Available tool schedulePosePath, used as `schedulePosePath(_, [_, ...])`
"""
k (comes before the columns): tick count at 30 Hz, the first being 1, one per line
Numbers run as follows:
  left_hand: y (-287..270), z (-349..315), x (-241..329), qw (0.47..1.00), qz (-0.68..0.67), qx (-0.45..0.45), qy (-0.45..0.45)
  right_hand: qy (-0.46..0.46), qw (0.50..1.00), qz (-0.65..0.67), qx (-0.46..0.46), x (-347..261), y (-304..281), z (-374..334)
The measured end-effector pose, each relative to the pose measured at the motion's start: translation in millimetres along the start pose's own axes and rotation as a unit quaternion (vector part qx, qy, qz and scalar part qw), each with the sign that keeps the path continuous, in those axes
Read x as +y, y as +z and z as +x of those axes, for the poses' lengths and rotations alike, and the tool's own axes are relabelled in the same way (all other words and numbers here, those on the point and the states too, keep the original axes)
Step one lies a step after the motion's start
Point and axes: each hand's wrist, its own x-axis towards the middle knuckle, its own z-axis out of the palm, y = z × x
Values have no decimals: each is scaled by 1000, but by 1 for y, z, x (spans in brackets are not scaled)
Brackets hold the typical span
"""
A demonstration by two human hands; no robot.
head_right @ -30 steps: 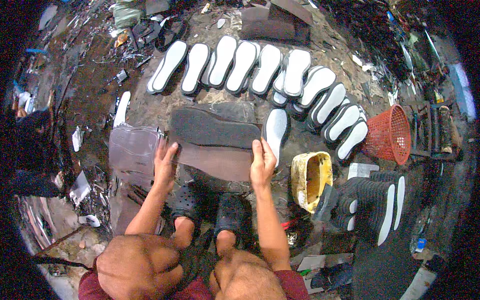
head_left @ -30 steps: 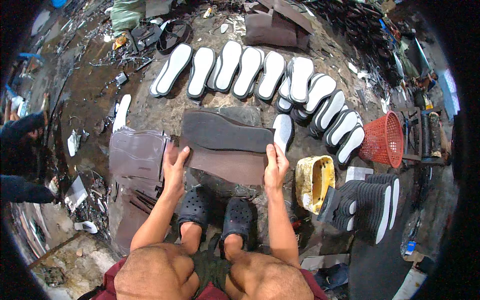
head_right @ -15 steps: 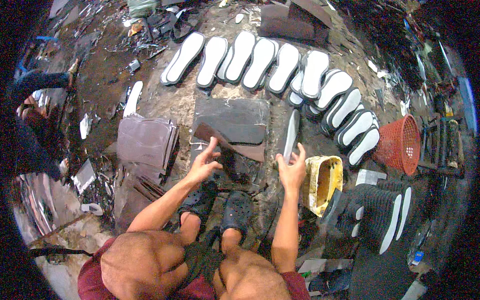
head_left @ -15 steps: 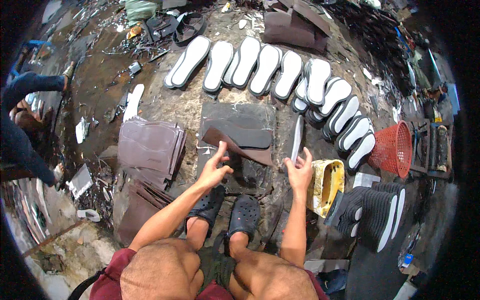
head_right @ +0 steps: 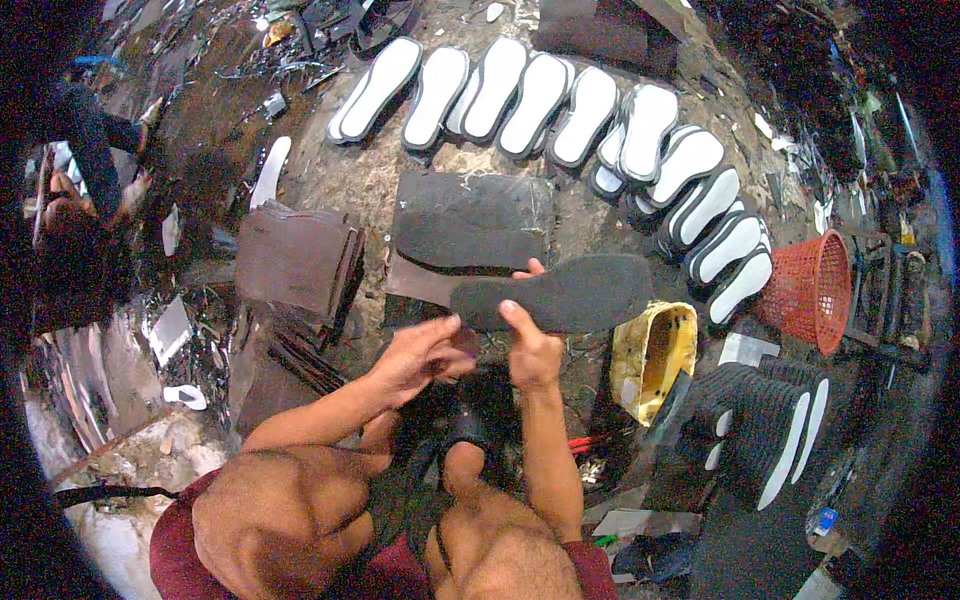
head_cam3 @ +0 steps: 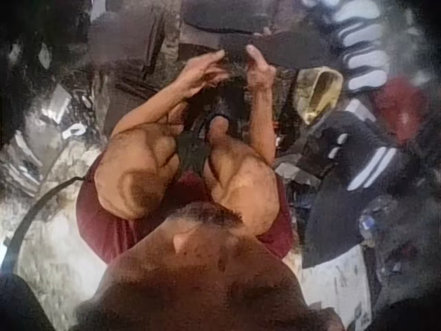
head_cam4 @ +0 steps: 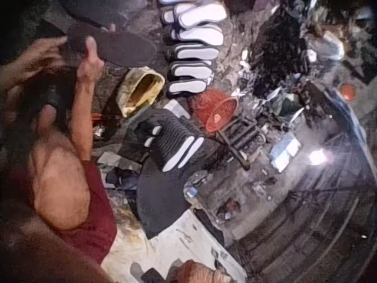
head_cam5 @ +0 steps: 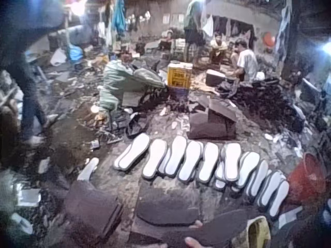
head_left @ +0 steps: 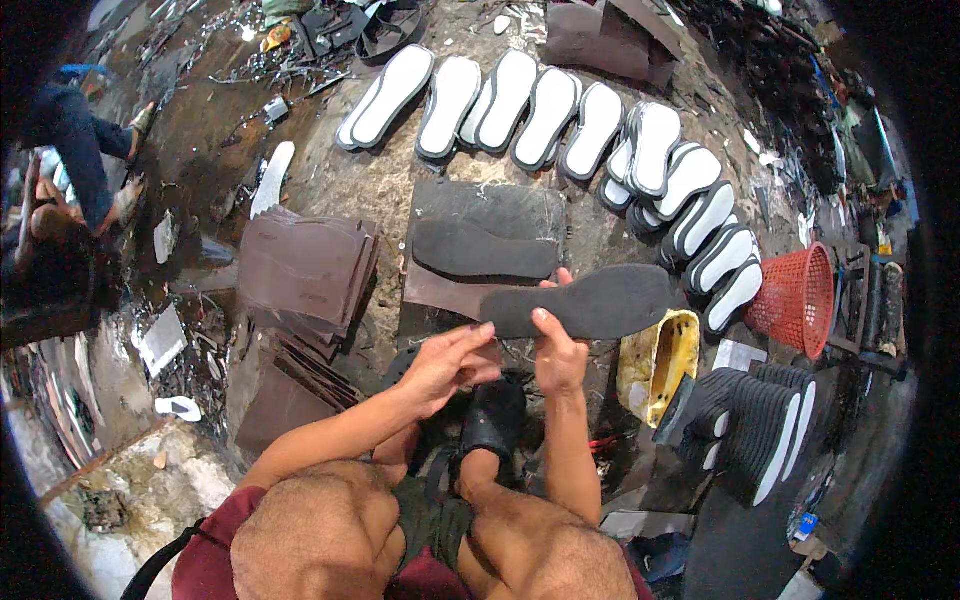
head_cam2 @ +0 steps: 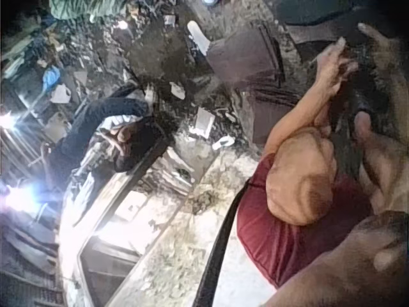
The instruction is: The person sits on the floor and repeatedly picks up brown insole pieces and white shoe soles, aligns them, and places them together. The person handles the parts one at a time, occasionally adjusting alignment before setting the paired insole and sole aside.
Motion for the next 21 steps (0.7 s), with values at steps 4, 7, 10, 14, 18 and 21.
schedulePosePath(4, [-22,22,25,965,105,50,236,-73,994,75,-35,15,16,7])
schedulePosePath(7, [-59,31,51,931,172,119,298,-71,996,-19,55,-8,-23,31])
schedulePosePath(10, [-76,40,46,919,197,164,299,-48,978,-195,58,22,-60,45])
schedulePosePath(14, [-96,50,34,864,300,218,342,-9,979,-187,76,43,-68,46])
schedulePosePath(18, [-109,56,26,765,439,261,393,2,975,-204,83,52,-69,40])
schedulePosePath(21, [-113,63,24,743,453,261,417,-2,975,-204,89,54,-68,42])
